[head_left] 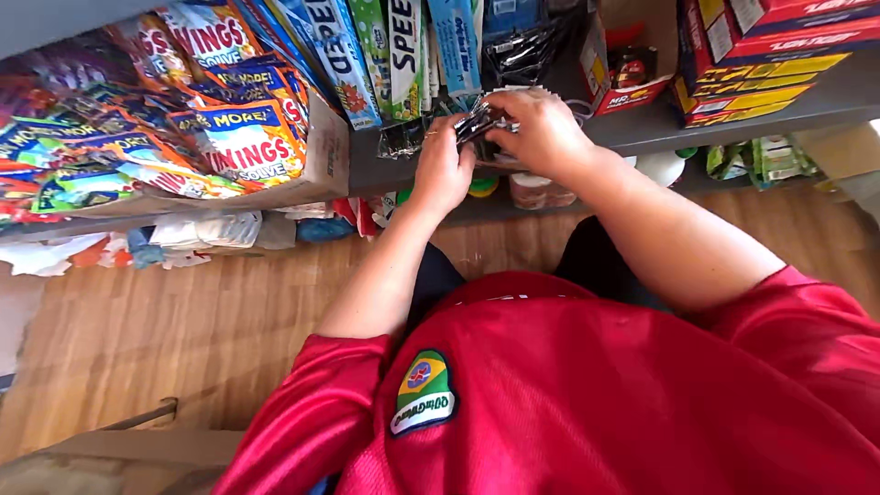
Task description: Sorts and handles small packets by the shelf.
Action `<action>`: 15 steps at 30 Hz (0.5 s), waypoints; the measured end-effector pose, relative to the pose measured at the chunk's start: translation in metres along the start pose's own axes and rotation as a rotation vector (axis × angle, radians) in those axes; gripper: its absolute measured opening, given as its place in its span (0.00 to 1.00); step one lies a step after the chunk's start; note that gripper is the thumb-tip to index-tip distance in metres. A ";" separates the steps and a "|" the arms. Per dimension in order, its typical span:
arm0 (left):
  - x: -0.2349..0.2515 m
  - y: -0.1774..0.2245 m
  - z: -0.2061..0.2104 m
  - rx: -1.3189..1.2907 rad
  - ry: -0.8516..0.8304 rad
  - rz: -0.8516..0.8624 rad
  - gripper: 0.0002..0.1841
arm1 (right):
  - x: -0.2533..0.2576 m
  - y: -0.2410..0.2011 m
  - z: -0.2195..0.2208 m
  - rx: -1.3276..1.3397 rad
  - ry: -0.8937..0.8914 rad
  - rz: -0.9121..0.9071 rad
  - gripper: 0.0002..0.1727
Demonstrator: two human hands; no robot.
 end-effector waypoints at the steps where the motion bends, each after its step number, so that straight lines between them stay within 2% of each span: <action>1: 0.003 -0.004 0.005 0.020 -0.056 -0.071 0.23 | 0.005 0.007 0.003 -0.024 -0.052 0.035 0.22; 4: 0.004 -0.015 0.023 0.079 -0.172 -0.199 0.25 | 0.005 0.024 0.013 -0.068 -0.120 0.091 0.19; 9: 0.005 -0.018 0.033 0.114 -0.203 -0.190 0.23 | -0.003 0.034 0.015 -0.075 -0.157 0.175 0.19; 15: 0.009 -0.015 0.043 0.231 -0.347 -0.225 0.24 | -0.003 0.036 0.011 -0.069 -0.147 0.221 0.23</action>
Point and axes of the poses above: each hand's wrist, its own x-axis towards the middle knuckle, its own z-axis out of the palm, y = z × x, the point moved 7 cm from there along x, towards the middle knuckle, and after that the axes turned 1 degree about -x, right-handed, at the moved point
